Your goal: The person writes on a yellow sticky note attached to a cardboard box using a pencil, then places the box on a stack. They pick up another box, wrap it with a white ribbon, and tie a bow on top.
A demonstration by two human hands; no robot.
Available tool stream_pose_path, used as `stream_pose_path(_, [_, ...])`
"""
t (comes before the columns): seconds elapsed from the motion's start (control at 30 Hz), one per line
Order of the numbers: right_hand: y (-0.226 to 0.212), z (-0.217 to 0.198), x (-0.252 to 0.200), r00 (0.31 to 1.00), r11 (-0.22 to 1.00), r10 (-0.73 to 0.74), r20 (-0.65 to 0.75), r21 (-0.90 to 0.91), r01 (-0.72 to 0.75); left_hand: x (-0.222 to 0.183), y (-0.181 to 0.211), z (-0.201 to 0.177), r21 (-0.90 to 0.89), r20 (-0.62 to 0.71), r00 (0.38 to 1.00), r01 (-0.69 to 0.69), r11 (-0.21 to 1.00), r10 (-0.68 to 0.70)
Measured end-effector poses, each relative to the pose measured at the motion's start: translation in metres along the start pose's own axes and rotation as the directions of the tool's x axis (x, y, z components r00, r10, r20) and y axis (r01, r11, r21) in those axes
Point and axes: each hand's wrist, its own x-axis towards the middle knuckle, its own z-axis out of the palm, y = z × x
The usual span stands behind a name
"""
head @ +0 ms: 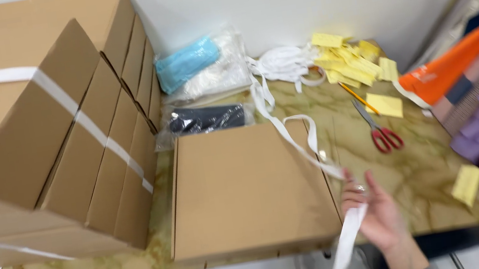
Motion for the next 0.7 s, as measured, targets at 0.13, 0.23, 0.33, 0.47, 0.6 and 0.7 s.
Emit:
stream_pose_path(0.13, [-0.023, -0.054, -0.104, 0.950, 0.915, -0.310, 0.037, -0.262, 0.308, -0.068, -0.076, 0.011, -0.091, -0.229, 0.970, 0.058, 0.994, -0.077])
stream_pose_path(0.23, [-0.027, -0.087, -0.191, 0.892, 0.813, -0.452, 0.027, -0.398, 0.424, -0.105, -0.111, 0.011, -0.219, -0.298, 0.954, -0.031, 0.975, -0.037])
stream_pose_path(0.33, [-0.033, -0.132, -0.276, 0.730, 0.684, -0.650, -0.209, -0.579, 0.444, -0.112, -0.167, 0.001, -0.391, -0.471, 0.855, 0.019, 0.920, -0.217])
stream_pose_path(0.47, [-0.051, -0.214, -0.356, 0.644, 0.699, -0.671, -0.368, -0.604, 0.383, -0.118, -0.148, 0.021, -0.424, -0.673, 0.709, -0.139, 0.895, -0.210])
stream_pose_path(0.6, [-0.050, -0.277, -0.417, 0.492, 0.798, -0.598, -0.633, -0.531, 0.286, -0.123, -0.080, 0.086, -0.394, -0.730, 0.676, -0.296, 0.870, -0.100])
stream_pose_path(0.7, [-0.042, -0.323, -0.482, 0.454, 0.861, -0.394, -0.800, -0.147, 0.487, -0.113, -0.082, 0.132, -0.441, -0.727, 0.673, -0.307, 0.843, -0.135])
